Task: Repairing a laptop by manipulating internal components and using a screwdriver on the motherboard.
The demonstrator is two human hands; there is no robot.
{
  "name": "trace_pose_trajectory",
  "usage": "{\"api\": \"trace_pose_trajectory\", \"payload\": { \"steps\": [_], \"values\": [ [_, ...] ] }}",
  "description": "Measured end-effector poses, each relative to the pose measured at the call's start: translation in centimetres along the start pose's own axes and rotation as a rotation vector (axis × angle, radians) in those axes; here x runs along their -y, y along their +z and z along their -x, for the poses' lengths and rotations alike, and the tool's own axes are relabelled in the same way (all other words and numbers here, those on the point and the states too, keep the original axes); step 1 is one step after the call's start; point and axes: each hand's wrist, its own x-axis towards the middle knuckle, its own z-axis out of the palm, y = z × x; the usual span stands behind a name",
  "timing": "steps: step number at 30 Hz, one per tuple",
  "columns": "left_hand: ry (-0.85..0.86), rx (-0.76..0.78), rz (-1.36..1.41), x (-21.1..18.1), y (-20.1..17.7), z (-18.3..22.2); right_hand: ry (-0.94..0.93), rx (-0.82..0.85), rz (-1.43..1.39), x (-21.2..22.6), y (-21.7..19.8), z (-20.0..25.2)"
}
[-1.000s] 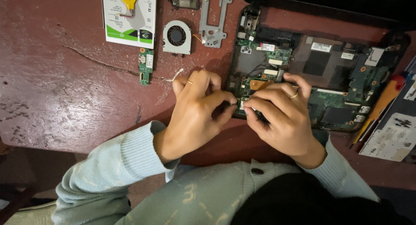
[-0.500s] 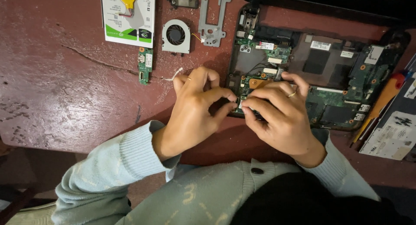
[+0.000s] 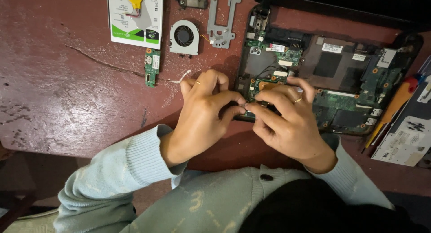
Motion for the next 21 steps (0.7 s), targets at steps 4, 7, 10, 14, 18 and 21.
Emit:
{"api": "trace_pose_trajectory", "payload": {
  "steps": [4,7,10,14,18,21],
  "values": [
    [-0.008,0.001,-0.011,0.0,0.1,0.0,0.032,-0.028,-0.068,0.1,1.1,0.8],
    [-0.017,-0.001,-0.008,-0.1,0.1,0.0,0.070,-0.074,-0.122,0.6,1.0,0.9],
    [-0.012,-0.002,0.003,-0.1,0.2,0.1,0.055,-0.119,-0.084,0.6,0.8,1.1],
    [0.008,-0.012,-0.018,0.0,0.2,0.1,-0.127,-0.066,0.299,0.2,-0.1,0.6],
    [0.006,-0.008,-0.028,0.0,0.2,0.1,-0.224,-0.034,0.425,0.1,-0.9,-0.3],
    [0.027,-0.021,-0.039,0.2,0.5,0.3,-0.266,-0.031,0.454,-0.3,-0.7,0.1]
  ]
}}
